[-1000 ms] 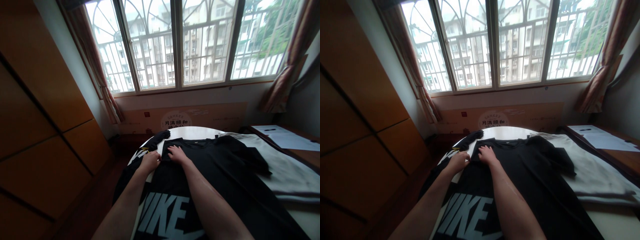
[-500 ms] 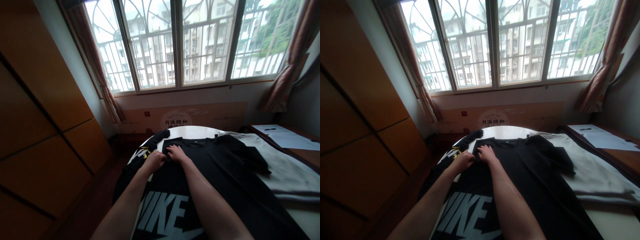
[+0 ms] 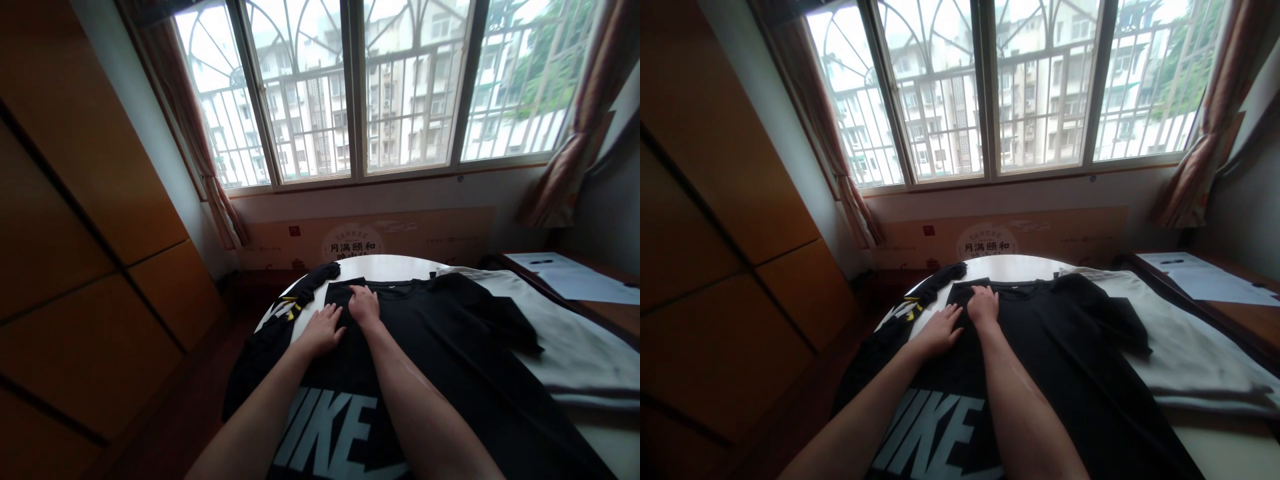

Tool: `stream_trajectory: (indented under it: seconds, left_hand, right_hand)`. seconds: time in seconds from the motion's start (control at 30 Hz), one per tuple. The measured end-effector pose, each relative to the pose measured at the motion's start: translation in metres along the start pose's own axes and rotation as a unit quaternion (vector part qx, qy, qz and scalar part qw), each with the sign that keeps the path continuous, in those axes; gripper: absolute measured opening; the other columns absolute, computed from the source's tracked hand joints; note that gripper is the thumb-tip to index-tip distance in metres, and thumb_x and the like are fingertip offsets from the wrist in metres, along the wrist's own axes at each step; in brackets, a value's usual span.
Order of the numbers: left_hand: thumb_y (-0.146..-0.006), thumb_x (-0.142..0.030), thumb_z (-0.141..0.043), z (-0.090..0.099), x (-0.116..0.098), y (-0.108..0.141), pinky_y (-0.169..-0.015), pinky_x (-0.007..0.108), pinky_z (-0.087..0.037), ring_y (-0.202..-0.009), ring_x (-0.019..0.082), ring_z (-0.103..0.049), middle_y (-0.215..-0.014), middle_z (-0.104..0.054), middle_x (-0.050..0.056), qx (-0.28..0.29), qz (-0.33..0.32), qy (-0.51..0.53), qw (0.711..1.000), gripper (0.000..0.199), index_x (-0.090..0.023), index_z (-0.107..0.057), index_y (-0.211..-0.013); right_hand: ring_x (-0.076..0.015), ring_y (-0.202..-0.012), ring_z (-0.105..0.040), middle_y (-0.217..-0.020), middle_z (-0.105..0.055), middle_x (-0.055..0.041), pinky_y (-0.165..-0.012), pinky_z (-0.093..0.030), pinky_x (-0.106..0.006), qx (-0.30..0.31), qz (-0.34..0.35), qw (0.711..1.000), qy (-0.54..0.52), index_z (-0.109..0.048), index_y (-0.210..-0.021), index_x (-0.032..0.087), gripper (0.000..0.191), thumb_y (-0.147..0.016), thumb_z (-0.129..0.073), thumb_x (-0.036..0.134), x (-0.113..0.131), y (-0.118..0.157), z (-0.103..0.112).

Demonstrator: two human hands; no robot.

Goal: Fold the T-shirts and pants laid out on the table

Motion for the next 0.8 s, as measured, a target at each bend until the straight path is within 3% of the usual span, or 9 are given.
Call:
stream_trajectory:
  seconds: [0.1, 0.2, 0.4, 0.57, 0.7, 0.8]
  left_hand:
    - [-0.098, -0.051, -0.038, -0.009, 0.002, -0.001, -0.123, 0.057, -0.014, -0.154, 0.032, -0.016, -0.166, -0.021, 0.015, 0.052, 0.011, -0.012, 0.999, 0.069, -0.017, -0.03, -0.157]
    - [-0.097, -0.054, -0.036, -0.011, 0.004, -0.003, -0.123, 0.058, -0.012, -0.155, 0.033, -0.012, -0.167, -0.016, 0.015, 0.061, 0.006, -0.019, 0.998, 0.072, -0.019, -0.026, -0.159]
    - [-0.097, -0.055, -0.036, -0.016, 0.008, -0.008, -0.121, 0.06, -0.011, -0.155, 0.034, -0.01, -0.167, -0.013, 0.017, 0.056, 0.006, -0.02, 0.998, 0.073, -0.02, -0.024, -0.159]
    - [-0.097, -0.054, -0.036, -0.015, 0.007, -0.01, -0.121, 0.06, -0.013, -0.154, 0.034, -0.012, -0.166, -0.015, 0.019, 0.046, 0.006, -0.039, 0.998, 0.072, -0.018, -0.025, -0.159]
    - [-0.098, -0.054, -0.036, -0.01, 0.005, -0.008, -0.121, 0.058, -0.014, -0.154, 0.034, -0.013, -0.166, -0.017, 0.019, 0.037, 0.007, -0.047, 0.998, 0.071, -0.018, -0.027, -0.158]
    - [-0.097, -0.058, -0.034, -0.008, 0.004, -0.004, -0.121, 0.059, -0.014, -0.154, 0.034, -0.014, -0.165, -0.019, 0.019, 0.028, 0.007, -0.044, 0.999, 0.072, -0.019, -0.028, -0.158]
  right_hand:
    - [-0.0368, -0.149, -0.026, -0.155, -0.045, -0.0137, -0.12, -0.012, -0.061, 0.063, -0.023, 0.996, 0.058, -0.052, -0.146, 0.019, 0.052, -0.097, -0.045, 0.034, -0.003, 0.004, -0.009]
    - [-0.04, -0.152, -0.014, -0.162, -0.033, -0.0132, -0.117, -0.002, -0.069, 0.093, -0.048, 0.989, 0.103, -0.045, -0.151, 0.02, 0.061, -0.097, -0.043, 0.048, -0.006, 0.006, -0.015]
    - [-0.0388, -0.153, -0.01, -0.166, -0.026, -0.0081, -0.116, 0.001, -0.07, 0.1, -0.036, 0.986, 0.13, -0.038, -0.155, 0.025, 0.06, -0.099, -0.038, 0.047, -0.005, 0.005, -0.017]
    - [-0.0379, -0.153, -0.011, -0.165, -0.026, -0.0097, -0.115, 0.002, -0.071, 0.091, -0.025, 0.987, 0.13, -0.039, -0.154, 0.025, 0.058, -0.1, -0.036, 0.044, 0.001, 0.008, -0.014]
    - [-0.0347, -0.153, -0.016, -0.165, -0.027, -0.0089, -0.119, -0.006, -0.065, 0.078, -0.024, 0.993, 0.086, -0.033, -0.157, 0.025, 0.058, -0.101, -0.034, 0.041, 0.005, 0.009, 0.003]
    - [-0.0323, -0.151, -0.024, -0.163, -0.033, -0.0101, -0.121, -0.014, -0.059, 0.02, -0.017, 0.998, 0.06, -0.037, -0.155, 0.024, 0.057, -0.1, -0.039, 0.037, -0.003, 0.007, 0.039]
Point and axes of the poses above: each hand's wrist, its own y-axis away from the middle knuckle, its own z-axis out of the back of the hand, x = y × z, the point moved 6 cm from there along -y, towards the middle knuckle
